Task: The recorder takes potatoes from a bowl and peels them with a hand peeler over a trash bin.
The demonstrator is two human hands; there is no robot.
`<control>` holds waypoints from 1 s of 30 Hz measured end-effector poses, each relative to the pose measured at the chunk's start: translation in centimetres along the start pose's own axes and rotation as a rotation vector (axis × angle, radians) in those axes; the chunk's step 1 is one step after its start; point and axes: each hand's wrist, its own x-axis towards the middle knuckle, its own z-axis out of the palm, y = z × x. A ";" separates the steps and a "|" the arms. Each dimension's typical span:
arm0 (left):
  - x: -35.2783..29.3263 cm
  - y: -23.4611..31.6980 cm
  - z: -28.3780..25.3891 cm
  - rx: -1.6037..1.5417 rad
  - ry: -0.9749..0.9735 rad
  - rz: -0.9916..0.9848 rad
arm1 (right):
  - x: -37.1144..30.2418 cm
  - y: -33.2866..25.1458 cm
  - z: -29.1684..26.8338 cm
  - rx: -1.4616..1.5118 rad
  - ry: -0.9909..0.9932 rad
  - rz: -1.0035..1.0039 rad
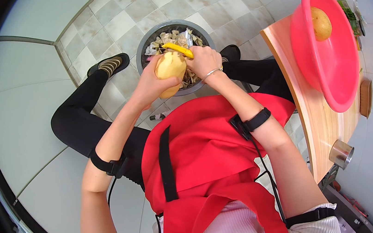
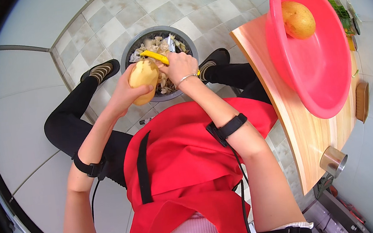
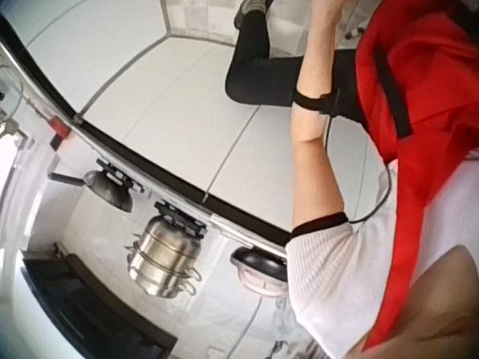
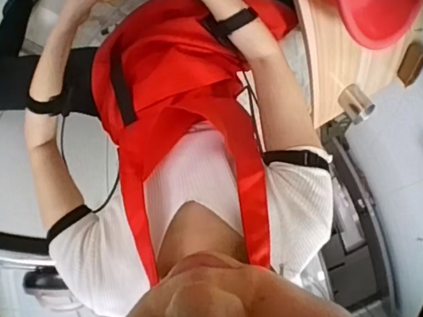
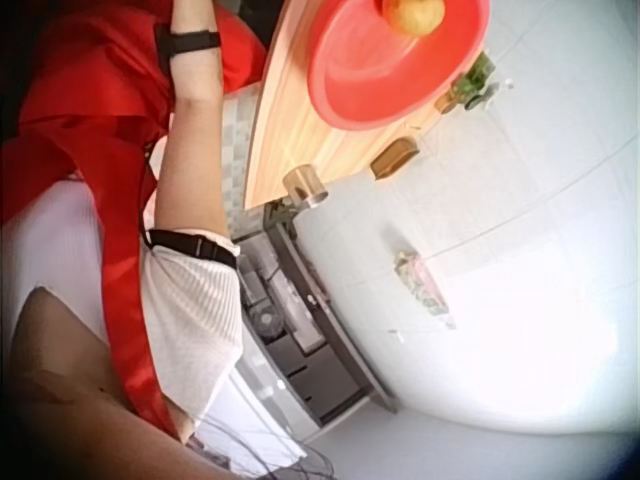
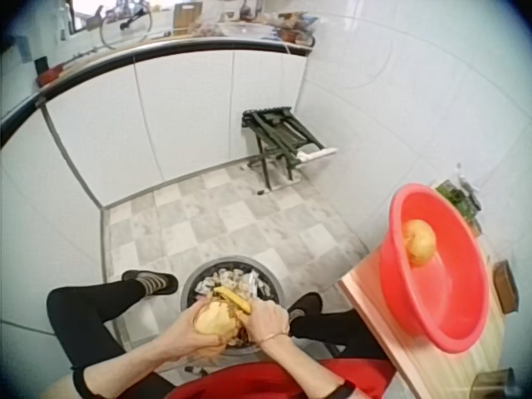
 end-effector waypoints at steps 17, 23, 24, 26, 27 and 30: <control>0.4 -1.8 0.2 0.043 0.078 0.008 | -3.6 -1.1 -1.8 0.127 0.303 -0.270; -1.3 -0.5 1.5 0.262 -0.001 0.134 | -1.1 0.5 -0.7 0.031 0.094 -0.115; -1.2 -0.2 1.6 0.190 -0.023 0.163 | -1.0 1.1 -0.5 0.052 0.085 -0.067; -1.1 -0.1 1.3 0.121 -0.036 0.192 | -0.8 1.5 -0.9 0.074 0.039 -0.007; -1.0 -0.3 1.1 0.067 -0.001 0.148 | -0.9 1.5 -1.1 0.075 0.039 -0.011; -0.9 -0.6 0.5 -0.082 0.007 0.059 | -1.2 1.4 -1.5 0.342 0.080 -0.023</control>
